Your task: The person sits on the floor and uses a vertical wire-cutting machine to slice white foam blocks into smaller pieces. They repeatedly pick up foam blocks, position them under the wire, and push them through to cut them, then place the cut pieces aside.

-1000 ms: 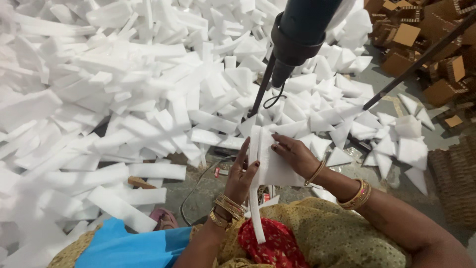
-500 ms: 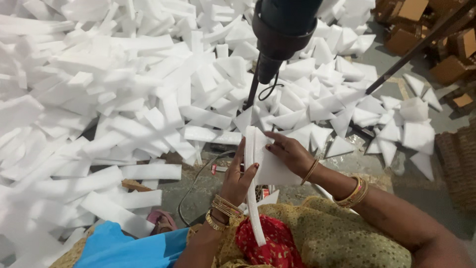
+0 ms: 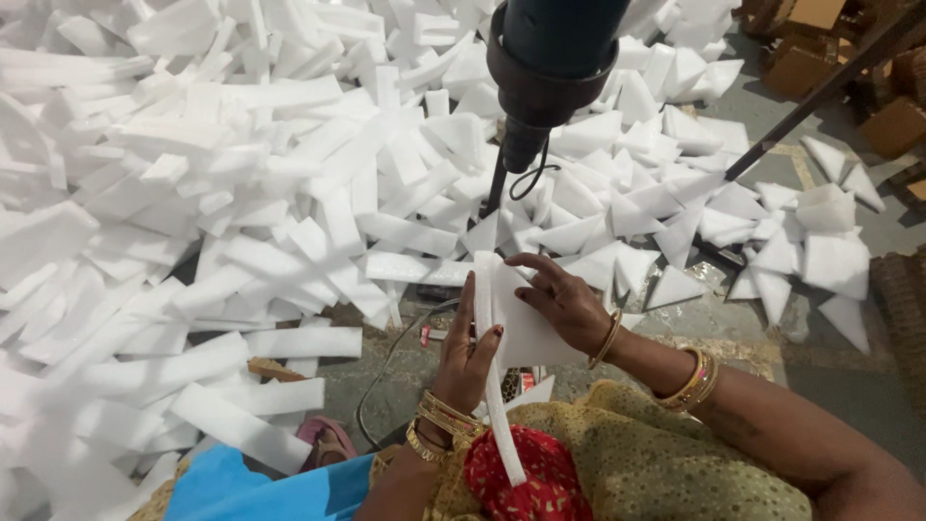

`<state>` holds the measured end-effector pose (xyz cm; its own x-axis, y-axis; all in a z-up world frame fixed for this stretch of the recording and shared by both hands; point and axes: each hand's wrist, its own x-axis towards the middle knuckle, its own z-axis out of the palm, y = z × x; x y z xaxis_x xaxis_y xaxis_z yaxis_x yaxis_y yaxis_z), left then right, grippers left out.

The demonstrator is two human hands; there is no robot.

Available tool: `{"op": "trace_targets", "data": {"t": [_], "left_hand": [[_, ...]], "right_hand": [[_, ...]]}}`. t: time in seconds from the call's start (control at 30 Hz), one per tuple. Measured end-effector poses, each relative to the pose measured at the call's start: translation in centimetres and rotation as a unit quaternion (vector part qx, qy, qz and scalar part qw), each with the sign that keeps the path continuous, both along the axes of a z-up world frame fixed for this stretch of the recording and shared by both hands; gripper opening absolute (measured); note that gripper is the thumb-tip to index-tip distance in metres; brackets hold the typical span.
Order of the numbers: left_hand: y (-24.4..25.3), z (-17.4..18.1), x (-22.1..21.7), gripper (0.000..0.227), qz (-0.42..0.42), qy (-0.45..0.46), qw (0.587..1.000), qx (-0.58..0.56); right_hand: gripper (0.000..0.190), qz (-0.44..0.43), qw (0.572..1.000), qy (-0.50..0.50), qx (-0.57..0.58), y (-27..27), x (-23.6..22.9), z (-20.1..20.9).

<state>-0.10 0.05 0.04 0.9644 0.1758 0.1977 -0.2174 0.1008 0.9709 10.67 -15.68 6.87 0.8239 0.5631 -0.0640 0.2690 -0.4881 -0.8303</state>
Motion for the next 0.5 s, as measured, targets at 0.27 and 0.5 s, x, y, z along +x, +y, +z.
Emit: {"op": "trace_targets", "data": {"t": [0.27, 0.5], "left_hand": [[0.2, 0.1, 0.0, 0.075, 0.014, 0.002, 0.999, 0.046], [-0.5, 0.2, 2.2, 0.061, 0.014, -0.045, 0.999, 0.002]], "right_hand": [[0.047, 0.017, 1.0, -0.017, 0.016, -0.3, 0.7, -1.6], [0.047, 0.008, 0.994, 0.023, 0.103, -0.5, 3.2, -1.4]]}}
